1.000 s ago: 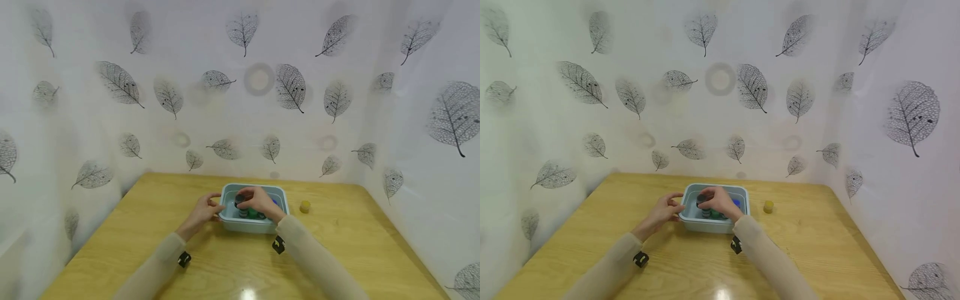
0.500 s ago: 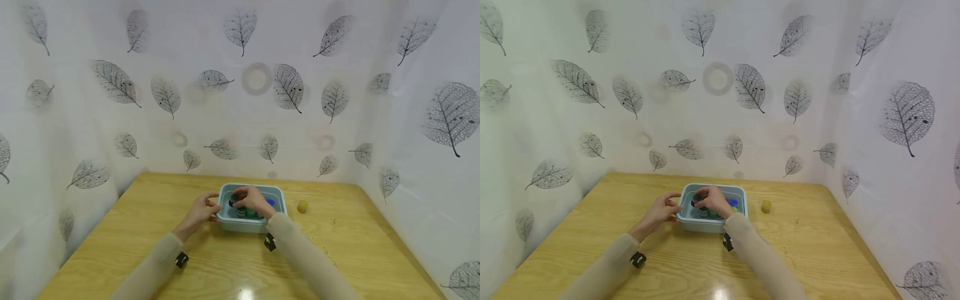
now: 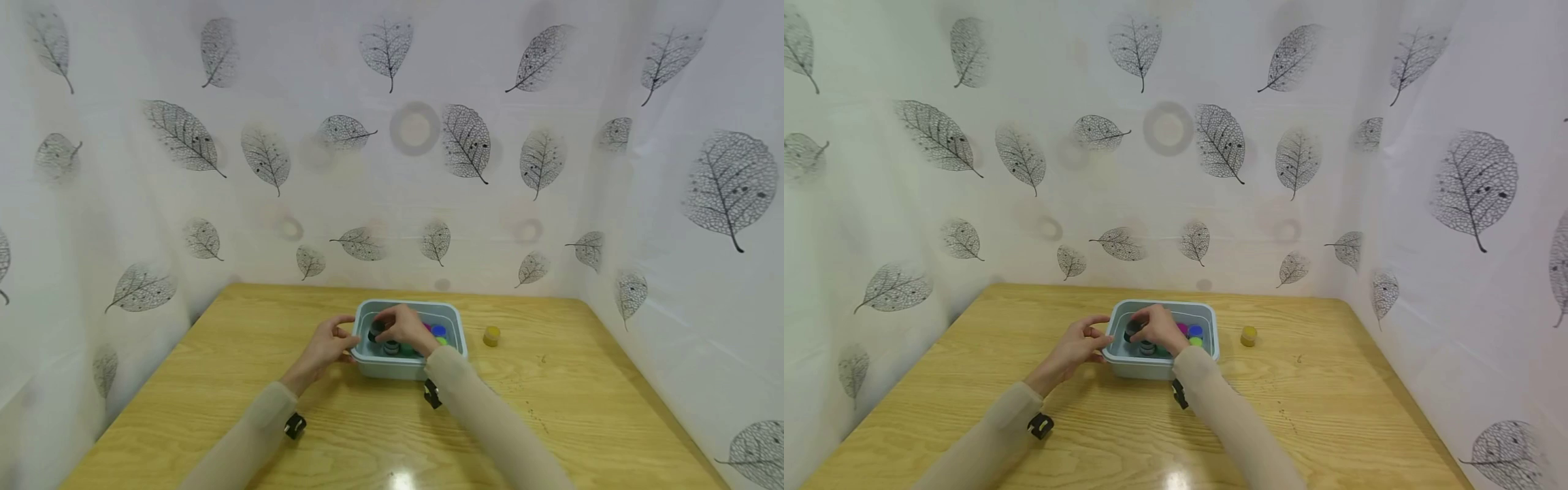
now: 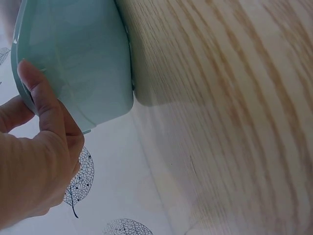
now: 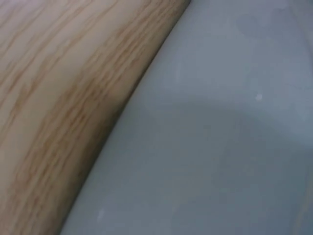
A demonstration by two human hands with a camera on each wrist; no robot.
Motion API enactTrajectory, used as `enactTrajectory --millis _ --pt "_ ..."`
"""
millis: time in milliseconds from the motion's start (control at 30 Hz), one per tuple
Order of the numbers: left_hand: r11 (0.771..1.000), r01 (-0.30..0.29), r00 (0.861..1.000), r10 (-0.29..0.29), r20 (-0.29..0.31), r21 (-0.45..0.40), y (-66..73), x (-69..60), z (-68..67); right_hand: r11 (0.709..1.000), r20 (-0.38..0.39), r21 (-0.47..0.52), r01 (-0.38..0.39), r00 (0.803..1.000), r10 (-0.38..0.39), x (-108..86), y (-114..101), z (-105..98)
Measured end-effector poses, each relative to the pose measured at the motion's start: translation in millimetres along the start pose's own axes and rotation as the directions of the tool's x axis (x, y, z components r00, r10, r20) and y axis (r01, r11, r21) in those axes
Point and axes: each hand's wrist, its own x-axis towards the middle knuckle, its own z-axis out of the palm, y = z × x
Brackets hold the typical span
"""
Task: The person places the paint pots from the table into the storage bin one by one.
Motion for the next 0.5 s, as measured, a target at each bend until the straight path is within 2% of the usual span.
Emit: enactTrajectory --millis 333,500 --pt "1.0 -0.005 1.0 0.005 -0.01 -0.008 -2.9 2.0 -0.2 0.998 0.031 -0.062 -0.008 0.999 0.009 2.2 -0.3 2.3" --pt "1.0 -0.008 1.0 0.008 0.001 -0.008 -2.4 1.9 -0.9 0.996 0.028 -0.083 -0.042 0.999 0.044 4.7 0.8 4.3"
